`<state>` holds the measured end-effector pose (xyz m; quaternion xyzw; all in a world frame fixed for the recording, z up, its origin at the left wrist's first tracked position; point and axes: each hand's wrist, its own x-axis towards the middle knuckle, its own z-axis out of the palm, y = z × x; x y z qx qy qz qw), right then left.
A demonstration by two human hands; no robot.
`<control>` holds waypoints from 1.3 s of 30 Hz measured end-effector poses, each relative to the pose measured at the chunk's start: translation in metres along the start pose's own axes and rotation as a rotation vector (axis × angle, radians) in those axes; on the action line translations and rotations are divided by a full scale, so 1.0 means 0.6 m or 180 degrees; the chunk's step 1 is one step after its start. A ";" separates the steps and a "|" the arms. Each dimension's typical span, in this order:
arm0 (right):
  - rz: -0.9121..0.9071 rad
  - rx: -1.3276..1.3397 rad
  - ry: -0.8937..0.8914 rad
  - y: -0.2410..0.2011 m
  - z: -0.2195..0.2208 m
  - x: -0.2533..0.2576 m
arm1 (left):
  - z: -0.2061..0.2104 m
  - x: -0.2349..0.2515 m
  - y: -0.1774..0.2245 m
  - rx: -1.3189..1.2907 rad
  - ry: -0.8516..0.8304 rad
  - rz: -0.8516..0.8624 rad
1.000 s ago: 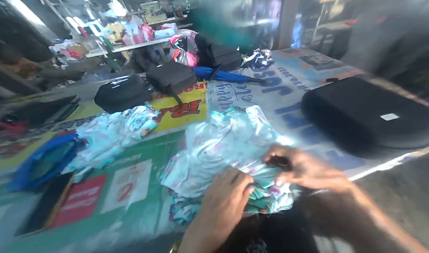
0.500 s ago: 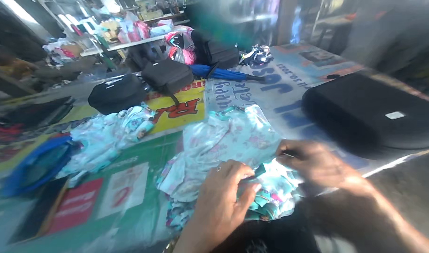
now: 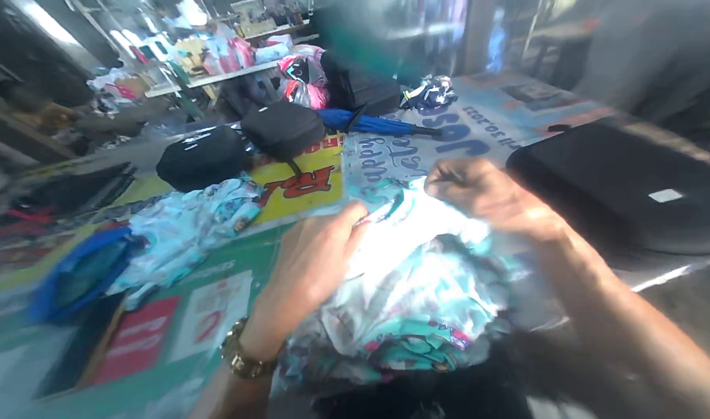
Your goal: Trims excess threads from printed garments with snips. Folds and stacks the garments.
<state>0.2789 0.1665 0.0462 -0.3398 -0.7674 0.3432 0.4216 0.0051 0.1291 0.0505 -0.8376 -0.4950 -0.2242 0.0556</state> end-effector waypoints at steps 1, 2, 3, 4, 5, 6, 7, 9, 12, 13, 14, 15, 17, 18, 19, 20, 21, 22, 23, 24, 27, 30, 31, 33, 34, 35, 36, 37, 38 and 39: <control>-0.0003 -0.0065 -0.0050 0.005 -0.002 0.003 | 0.000 0.002 -0.013 -0.0142 -0.0097 -0.0052; -0.0002 -0.0256 -0.0097 0.016 -0.004 0.000 | 0.008 0.000 -0.024 -0.0250 -0.0211 -0.0060; 0.0063 -0.0587 -0.0151 0.031 -0.004 -0.006 | 0.023 -0.005 -0.034 -0.0304 -0.0384 -0.0034; 0.0214 -0.1047 -0.0216 0.053 -0.001 -0.015 | 0.044 -0.012 -0.041 -0.0349 -0.0631 -0.0010; 0.0413 -0.1461 -0.0286 0.081 0.007 -0.023 | 0.067 -0.021 -0.043 -0.0369 -0.0878 0.0002; 0.0628 -0.1732 -0.0317 0.111 0.017 -0.031 | 0.087 -0.028 -0.043 -0.0319 -0.0984 0.0033; 0.0842 -0.1921 -0.0305 0.132 0.025 -0.037 | 0.098 -0.031 -0.043 -0.0256 -0.0957 0.0053; 0.1076 -0.2261 -0.0065 0.134 0.028 -0.042 | 0.100 -0.030 -0.039 -0.0081 -0.0886 0.0092; 0.0933 -0.2366 0.0712 0.099 0.011 -0.053 | 0.100 -0.032 -0.037 -0.0139 -0.0842 0.0101; 0.0866 -0.2321 0.0934 0.084 0.000 -0.061 | 0.100 -0.032 -0.032 -0.0204 -0.0857 0.0066; 0.0688 -0.2286 0.1095 0.072 -0.007 -0.067 | 0.099 -0.031 -0.029 -0.0239 -0.0868 0.0015; 0.0354 -0.2252 0.1156 0.064 -0.007 -0.072 | 0.097 -0.032 -0.028 -0.0270 -0.0865 -0.0031; -0.0280 -0.2219 0.0942 0.065 0.009 -0.083 | 0.096 -0.033 -0.028 -0.0312 -0.0908 -0.0095; -0.0390 -0.2265 0.0729 0.073 0.022 -0.087 | 0.095 -0.033 -0.030 -0.0342 -0.0926 -0.0112; -0.0341 -0.2345 0.0480 0.083 0.035 -0.092 | 0.095 -0.034 -0.031 -0.0369 -0.0938 -0.0120; -0.0142 -0.2452 0.0219 0.094 0.041 -0.095 | 0.096 -0.035 -0.032 -0.0396 -0.0931 -0.0123; 0.0201 -0.2548 0.0020 0.102 0.041 -0.097 | 0.096 -0.035 -0.032 -0.0428 -0.0940 -0.0143; 0.0606 -0.2656 -0.0068 0.109 0.034 -0.098 | 0.096 -0.036 -0.031 -0.0456 -0.0935 -0.0160; 0.0990 -0.2825 -0.0083 0.112 0.024 -0.096 | 0.096 -0.037 -0.031 -0.0466 -0.0907 -0.0177; 0.1275 -0.3000 -0.0045 0.115 0.013 -0.097 | 0.096 -0.040 -0.031 -0.0457 -0.0849 -0.0188; 0.1035 -0.2947 0.0570 0.103 -0.001 -0.124 | 0.099 -0.047 -0.036 -0.0455 -0.0698 -0.0172; -0.0031 -0.1823 0.0488 0.042 0.011 -0.168 | 0.107 -0.050 -0.040 -0.0504 -0.0516 -0.0077; -0.0279 -0.1319 0.0178 0.022 0.021 -0.183 | 0.109 -0.049 -0.040 -0.0520 -0.0460 -0.0052; -0.0595 -0.1359 -0.0311 -0.002 0.042 -0.206 | 0.109 -0.047 -0.039 -0.0524 -0.0457 -0.0069; -0.0737 -0.1653 -0.0407 -0.003 0.051 -0.213 | 0.109 -0.047 -0.040 -0.0485 -0.0445 -0.0073; -0.0792 -0.1863 -0.0463 0.000 0.057 -0.218 | 0.110 -0.047 -0.042 -0.0448 -0.0421 -0.0062; -0.0792 -0.1896 -0.0487 0.004 0.058 -0.219 | 0.111 -0.047 -0.043 -0.0462 -0.0400 -0.0061; -0.0740 -0.1724 -0.0505 0.008 0.055 -0.217 | 0.110 -0.046 -0.045 -0.0558 -0.0385 -0.0089; -0.0663 -0.1436 -0.0505 0.012 0.050 -0.212 | 0.107 -0.046 -0.047 -0.0755 -0.0355 -0.0157; -0.0593 -0.1132 -0.0473 0.015 0.045 -0.205 | 0.100 -0.047 -0.049 -0.1028 -0.0255 -0.0240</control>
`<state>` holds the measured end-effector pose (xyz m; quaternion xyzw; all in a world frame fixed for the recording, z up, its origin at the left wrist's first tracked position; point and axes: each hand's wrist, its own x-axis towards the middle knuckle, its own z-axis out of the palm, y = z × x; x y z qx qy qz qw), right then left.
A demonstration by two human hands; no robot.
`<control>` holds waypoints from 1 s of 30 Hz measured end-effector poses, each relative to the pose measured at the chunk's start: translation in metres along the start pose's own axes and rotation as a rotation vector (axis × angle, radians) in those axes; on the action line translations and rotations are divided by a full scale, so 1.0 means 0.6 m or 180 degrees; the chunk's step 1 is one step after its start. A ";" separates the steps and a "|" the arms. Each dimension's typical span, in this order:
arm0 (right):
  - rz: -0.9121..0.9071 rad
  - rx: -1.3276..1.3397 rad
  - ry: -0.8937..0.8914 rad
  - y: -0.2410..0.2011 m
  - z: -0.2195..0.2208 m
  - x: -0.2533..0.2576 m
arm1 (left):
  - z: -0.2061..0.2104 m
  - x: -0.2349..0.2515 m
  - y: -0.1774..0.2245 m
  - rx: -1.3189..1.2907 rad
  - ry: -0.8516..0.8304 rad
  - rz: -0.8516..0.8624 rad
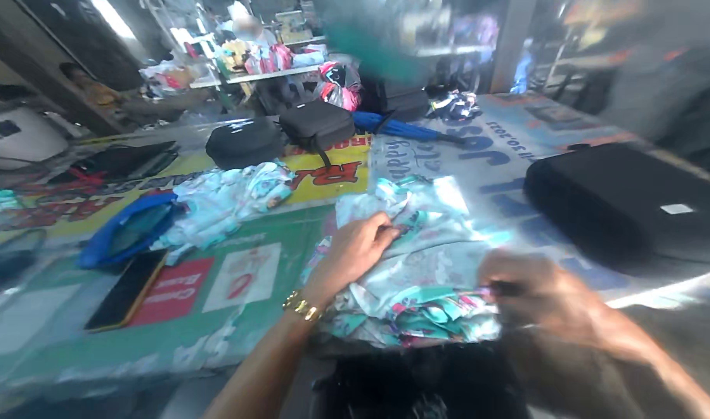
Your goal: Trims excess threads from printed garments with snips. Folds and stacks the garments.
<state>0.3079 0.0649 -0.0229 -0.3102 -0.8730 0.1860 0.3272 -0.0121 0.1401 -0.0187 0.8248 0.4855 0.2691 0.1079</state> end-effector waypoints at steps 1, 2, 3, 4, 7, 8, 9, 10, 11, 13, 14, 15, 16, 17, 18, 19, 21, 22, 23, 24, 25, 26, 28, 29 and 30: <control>0.0048 0.0236 0.0076 0.002 -0.004 0.008 | -0.010 -0.004 0.005 -0.0263 0.0166 -0.0019; 0.0097 0.0388 0.0139 0.002 -0.009 0.017 | -0.022 -0.009 0.016 -0.0434 0.0354 0.0023; 0.0157 0.0449 0.0172 0.001 -0.014 0.026 | -0.033 -0.017 0.032 -0.0495 0.0483 0.0130; 0.0226 0.0452 0.0184 0.001 -0.018 0.035 | -0.041 -0.027 0.047 -0.0494 0.0543 0.0297; 0.0349 0.0412 0.0254 0.012 -0.024 0.066 | -0.042 -0.063 0.079 -0.0081 0.0177 0.0687; 0.0385 0.0398 0.0307 0.017 -0.026 0.077 | -0.038 -0.072 0.080 0.0244 0.0020 0.0755; 0.0438 0.0397 0.0341 0.020 -0.029 0.090 | -0.034 -0.076 0.077 0.0501 -0.0062 0.0797; 0.0492 0.0395 0.0365 0.022 -0.033 0.103 | -0.033 -0.077 0.070 0.0582 -0.0054 0.0796; 0.0535 0.0339 0.0379 0.023 -0.038 0.118 | -0.039 -0.073 0.065 0.0525 -0.0003 0.0721; 0.0618 -0.0086 0.0408 0.028 -0.049 0.152 | -0.064 -0.051 0.059 0.0316 0.0066 0.0394; 0.0660 -0.0509 0.0493 0.032 -0.051 0.169 | -0.077 -0.034 0.056 0.0379 0.0151 0.0238; 0.0704 -0.1066 0.0625 0.037 -0.050 0.184 | -0.085 -0.019 0.056 0.0638 0.0327 0.0126; 0.0688 -0.1623 0.0767 0.039 -0.048 0.195 | -0.089 -0.007 0.057 0.0997 0.0523 0.0134; 0.0595 -0.1984 0.0842 0.038 -0.048 0.199 | -0.090 -0.002 0.061 0.1280 0.0657 0.0252; 0.0470 -0.2041 0.0828 0.029 -0.051 0.192 | -0.087 -0.006 0.066 0.1386 0.0740 0.0495; 0.0293 -0.1797 0.0710 0.016 -0.057 0.174 | -0.081 -0.017 0.071 0.1356 0.0735 0.0787; 0.0151 -0.0823 0.0114 -0.007 -0.056 0.114 | -0.065 -0.060 0.071 0.1021 0.0231 0.1208; 0.0132 -0.0494 -0.0227 -0.012 -0.051 0.083 | -0.058 -0.079 0.064 0.0901 -0.0120 0.1240; 0.0123 -0.0453 -0.0494 -0.010 -0.044 0.057 | -0.050 -0.094 0.052 0.0819 -0.0339 0.1209; 0.0137 -0.0536 -0.0637 -0.003 -0.037 0.036 | -0.040 -0.104 0.037 0.0676 -0.0393 0.1154; 0.0194 -0.0597 -0.0656 0.008 -0.030 0.023 | -0.032 -0.108 0.026 0.0440 -0.0331 0.1029; 0.0282 -0.0491 -0.0596 0.021 -0.023 0.016 | -0.027 -0.108 0.020 0.0189 -0.0247 0.0827; 0.0509 0.0194 -0.0344 0.043 -0.019 0.018 | -0.027 -0.092 0.019 -0.0115 -0.0162 0.0471; 0.0649 0.0494 -0.0216 0.047 -0.021 0.025 | -0.030 -0.082 0.020 -0.0209 -0.0220 0.0339; 0.0813 0.0691 -0.0128 0.044 -0.023 0.032 | -0.033 -0.073 0.020 -0.0256 -0.0310 0.0227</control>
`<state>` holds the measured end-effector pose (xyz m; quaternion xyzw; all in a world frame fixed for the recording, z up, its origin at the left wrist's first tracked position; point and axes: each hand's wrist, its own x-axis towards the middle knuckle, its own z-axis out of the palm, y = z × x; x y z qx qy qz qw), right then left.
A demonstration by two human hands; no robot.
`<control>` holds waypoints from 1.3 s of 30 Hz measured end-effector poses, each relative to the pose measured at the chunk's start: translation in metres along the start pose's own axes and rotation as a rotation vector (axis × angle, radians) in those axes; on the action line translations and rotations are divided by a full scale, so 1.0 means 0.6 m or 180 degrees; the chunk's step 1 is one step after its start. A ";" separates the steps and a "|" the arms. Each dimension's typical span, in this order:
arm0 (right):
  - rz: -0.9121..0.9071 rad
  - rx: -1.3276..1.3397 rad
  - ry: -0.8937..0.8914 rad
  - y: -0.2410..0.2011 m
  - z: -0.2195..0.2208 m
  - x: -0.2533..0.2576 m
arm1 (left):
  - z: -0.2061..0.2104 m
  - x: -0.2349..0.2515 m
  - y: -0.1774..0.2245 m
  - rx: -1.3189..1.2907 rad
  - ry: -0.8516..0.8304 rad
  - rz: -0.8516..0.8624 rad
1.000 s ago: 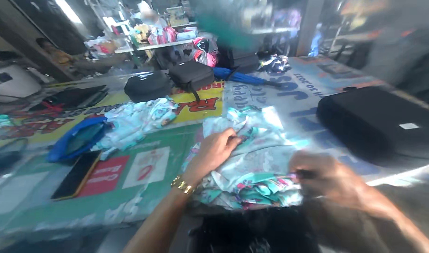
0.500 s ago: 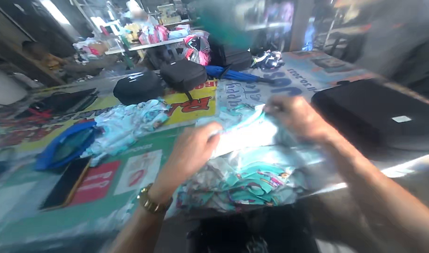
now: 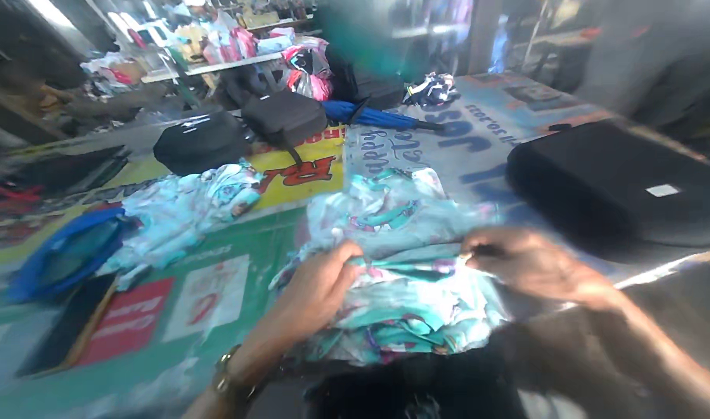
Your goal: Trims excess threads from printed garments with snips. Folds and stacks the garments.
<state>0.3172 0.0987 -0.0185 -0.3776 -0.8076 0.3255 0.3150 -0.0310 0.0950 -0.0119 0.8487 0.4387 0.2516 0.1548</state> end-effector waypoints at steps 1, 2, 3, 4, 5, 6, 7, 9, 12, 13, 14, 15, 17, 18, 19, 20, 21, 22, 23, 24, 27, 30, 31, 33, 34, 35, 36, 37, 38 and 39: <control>0.0120 0.0079 0.0042 -0.005 0.000 0.003 | -0.003 0.008 0.001 0.0006 -0.0087 -0.0084; 0.0154 0.0001 0.0046 -0.008 0.002 0.003 | -0.003 0.016 0.001 0.0037 -0.0166 -0.0134; 0.0113 -0.0209 0.0033 -0.012 0.006 0.000 | -0.004 0.023 0.002 0.0069 -0.0232 -0.0182; 0.0005 -0.0491 0.0038 -0.017 0.015 -0.005 | -0.004 0.030 0.002 0.0071 -0.0269 -0.0234; -0.0145 -0.0805 0.0094 -0.024 0.027 -0.011 | -0.004 0.036 0.002 0.0030 -0.0290 -0.0319; -0.0339 -0.1167 0.0183 -0.029 0.041 -0.016 | -0.005 0.042 -0.001 -0.0090 -0.0292 -0.0431; -0.0508 -0.1503 0.0263 -0.029 0.052 -0.018 | -0.005 0.048 -0.006 -0.0253 -0.0261 -0.0551; -0.0640 -0.1842 0.0507 -0.021 0.064 -0.015 | -0.001 0.053 -0.014 -0.0503 -0.0038 -0.0673; -0.0323 -0.1254 0.0535 -0.007 0.049 -0.001 | 0.007 0.039 0.024 0.0073 0.0634 -0.0272; -0.0148 -0.0962 0.0381 -0.006 0.040 0.006 | 0.010 0.029 0.041 0.0333 0.0859 0.0059; 0.0035 -0.0698 0.0217 -0.006 0.031 0.014 | 0.014 0.018 0.055 0.0478 0.1024 0.0458; 0.0186 -0.0475 0.0069 -0.005 0.025 0.024 | 0.020 0.009 0.065 0.0534 0.1082 0.0832; 0.0380 -0.0174 -0.0180 -0.002 0.014 0.044 | 0.038 0.002 0.076 0.0602 0.0763 0.1198; 0.0424 -0.0062 -0.0283 -0.001 0.009 0.053 | 0.048 0.003 0.077 0.0726 0.0521 0.1178; 0.0427 -0.0020 -0.0342 0.000 0.007 0.060 | 0.057 0.007 0.074 0.0859 0.0322 0.1100; 0.0430 -0.0061 -0.0342 0.000 0.006 0.064 | 0.064 0.015 0.070 0.0913 0.0185 0.1016; 0.0405 -0.0239 -0.0232 -0.003 0.009 0.064 | 0.065 0.024 0.066 0.0868 0.0097 0.0906; 0.0351 -0.0589 -0.0017 -0.010 0.013 0.057 | 0.063 0.033 0.064 0.0734 0.0030 0.0755; 0.0233 -0.1071 0.0293 -0.020 0.020 0.045 | 0.056 0.042 0.065 0.0554 -0.0097 0.0573; 0.0023 -0.1509 0.0686 -0.027 0.027 0.030 | 0.047 0.053 0.065 0.0351 -0.0265 0.0405; -0.0714 -0.1842 0.1298 -0.044 0.046 -0.025 | 0.025 0.086 0.052 -0.0213 -0.0763 0.0107; -0.1177 -0.2147 0.0887 -0.048 0.077 -0.065 | 0.007 0.113 0.048 -0.0638 -0.1069 -0.0081; -0.1185 -0.2286 0.0710 -0.043 0.088 -0.069 | 0.007 0.119 0.045 -0.0787 -0.1086 -0.0117; -0.1105 -0.2252 0.0507 -0.025 0.100 -0.062 | 0.010 0.126 0.036 -0.1130 -0.1106 -0.0165; -0.1050 -0.2055 0.0478 -0.017 0.097 -0.054 | 0.011 0.127 0.033 -0.1230 -0.1098 -0.0181; -0.0967 -0.1796 0.0457 -0.011 0.091 -0.046 | 0.011 0.126 0.031 -0.1276 -0.1082 -0.0187; -0.0860 -0.1518 0.0447 -0.007 0.085 -0.037 | 0.011 0.123 0.032 -0.1275 -0.1053 -0.0194; -0.0731 -0.1261 0.0416 -0.004 0.079 -0.027 | 0.010 0.119 0.034 -0.1259 -0.1029 -0.0210; -0.0592 -0.1045 0.0359 -0.002 0.073 -0.017 | 0.008 0.114 0.039 -0.1239 -0.0994 -0.0236; -0.0462 -0.0882 0.0292 -0.001 0.067 -0.008 | 0.005 0.108 0.045 -0.1213 -0.0946 -0.0270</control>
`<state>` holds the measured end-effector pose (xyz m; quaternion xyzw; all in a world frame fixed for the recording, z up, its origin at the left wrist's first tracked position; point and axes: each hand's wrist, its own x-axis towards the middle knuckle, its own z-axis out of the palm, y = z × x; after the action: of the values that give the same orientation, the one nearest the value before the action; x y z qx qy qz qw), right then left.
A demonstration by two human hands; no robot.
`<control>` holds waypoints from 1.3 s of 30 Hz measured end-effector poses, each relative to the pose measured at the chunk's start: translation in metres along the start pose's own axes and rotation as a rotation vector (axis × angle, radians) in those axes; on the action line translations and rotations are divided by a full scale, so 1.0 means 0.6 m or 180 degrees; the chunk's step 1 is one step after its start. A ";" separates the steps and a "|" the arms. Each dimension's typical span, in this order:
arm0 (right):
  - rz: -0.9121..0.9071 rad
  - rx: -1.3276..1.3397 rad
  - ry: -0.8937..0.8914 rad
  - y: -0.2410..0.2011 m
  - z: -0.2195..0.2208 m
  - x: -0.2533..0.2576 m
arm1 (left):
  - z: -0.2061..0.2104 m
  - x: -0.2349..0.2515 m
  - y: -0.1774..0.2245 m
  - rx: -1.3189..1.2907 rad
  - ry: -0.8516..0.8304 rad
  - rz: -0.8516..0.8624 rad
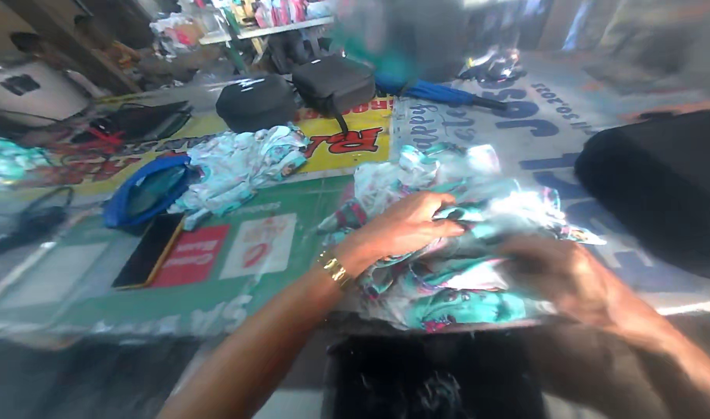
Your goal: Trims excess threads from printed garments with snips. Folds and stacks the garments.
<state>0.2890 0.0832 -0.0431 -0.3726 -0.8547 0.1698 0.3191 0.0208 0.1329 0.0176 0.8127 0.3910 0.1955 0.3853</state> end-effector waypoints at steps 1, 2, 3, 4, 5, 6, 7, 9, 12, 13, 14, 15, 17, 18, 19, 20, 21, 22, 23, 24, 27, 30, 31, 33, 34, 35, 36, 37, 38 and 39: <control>0.0112 0.0110 -0.0068 0.002 -0.003 0.009 | 0.002 -0.002 0.000 0.0043 0.0049 0.0006; 0.0199 0.0192 -0.0126 0.003 -0.006 0.016 | 0.002 -0.003 -0.002 0.0079 0.0067 0.0013; 0.0276 0.0247 -0.0167 0.003 -0.008 0.022 | 0.001 -0.003 -0.005 0.0094 0.0063 0.0035; 0.0338 0.0285 -0.0208 0.002 -0.010 0.025 | -0.001 -0.002 -0.009 0.0069 0.0045 0.0074; 0.0373 0.0308 -0.0230 0.002 -0.012 0.027 | -0.003 0.001 -0.014 0.0012 0.0028 0.0141; 0.0400 0.0332 -0.0237 0.002 -0.015 0.027 | -0.007 0.000 -0.017 -0.0067 0.0039 0.0208; 0.0430 0.0367 -0.0245 0.001 -0.017 0.027 | -0.012 -0.003 -0.018 -0.0179 0.0087 0.0245; 0.0465 0.0532 -0.0273 0.002 -0.020 0.026 | -0.024 -0.016 -0.017 -0.0436 0.0217 0.0296; 0.0498 0.0699 -0.0259 0.002 -0.021 0.026 | -0.031 -0.048 -0.002 -0.0469 0.0713 0.0482; 0.0519 0.0741 -0.0228 -0.001 -0.022 0.028 | -0.026 -0.061 0.004 -0.0139 0.1077 0.0644; 0.0552 0.0739 -0.0183 -0.004 -0.026 0.032 | -0.017 -0.073 0.007 0.0336 0.1465 0.0860; 0.0580 0.0664 -0.0122 -0.009 -0.032 0.038 | -0.005 -0.087 0.010 0.0829 0.1754 0.1130; 0.0533 0.0353 0.0014 -0.018 -0.048 0.057 | 0.027 -0.115 0.005 0.1603 0.1851 0.1668; 0.0491 0.0139 0.0075 -0.021 -0.054 0.069 | 0.043 -0.125 0.001 0.1965 0.1630 0.1760; 0.0467 -0.0057 0.0112 -0.021 -0.059 0.082 | 0.058 -0.132 -0.004 0.2276 0.1278 0.1710; 0.0498 -0.0200 0.0104 -0.019 -0.059 0.094 | 0.068 -0.132 -0.012 0.2499 0.0921 0.1591; 0.0518 -0.0299 0.0083 -0.014 -0.055 0.104 | 0.075 -0.128 -0.023 0.2623 0.0676 0.1438; 0.0520 -0.0353 0.0055 -0.006 -0.049 0.111 | 0.079 -0.122 -0.035 0.2657 0.0598 0.1347; 0.0502 -0.0388 0.0014 0.002 -0.042 0.115 | 0.078 -0.114 -0.043 0.2628 0.0657 0.1314; 0.0476 -0.0421 0.0015 0.008 -0.035 0.116 | 0.072 -0.105 -0.046 0.2513 0.0732 0.1284; 0.0508 -0.0473 0.0249 -0.008 -0.034 0.098 | 0.042 -0.080 -0.041 0.1815 0.0630 0.1071; 0.0262 -0.0490 0.0962 -0.030 -0.025 0.054 | 0.013 -0.058 -0.037 0.1369 0.0401 0.0886; 0.0122 -0.0423 0.1156 -0.034 -0.017 0.038 | 0.006 -0.050 -0.036 0.1289 0.0366 0.0797; -0.0103 -0.0527 0.1235 -0.048 0.004 0.010 | -0.006 -0.037 -0.033 0.1152 0.0335 0.0594; -0.0174 -0.0786 0.1189 -0.055 0.015 0.001 | -0.011 -0.030 -0.033 0.1077 0.0326 0.0528; -0.0201 -0.1119 0.1141 -0.060 0.025 -0.004 | -0.016 -0.025 -0.033 0.0964 0.0311 0.0471; -0.0171 -0.1382 0.1097 -0.060 0.033 -0.007 | -0.021 -0.022 -0.033 0.0831 0.0282 0.0430; -0.0069 -0.1526 0.1070 -0.058 0.038 -0.008 | -0.025 -0.020 -0.034 0.0691 0.0227 0.0395; 0.0070 -0.1510 0.1052 -0.055 0.040 -0.007 | -0.029 -0.020 -0.035 0.0545 0.0155 0.0357; 0.0221 -0.1333 0.1039 -0.050 0.038 -0.004 | -0.031 -0.020 -0.038 0.0412 0.0105 0.0352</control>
<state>0.2592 0.0603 -0.0453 -0.4821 -0.7951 -0.0622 0.3627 -0.0093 0.1416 0.0114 0.8529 0.3636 0.2041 0.3141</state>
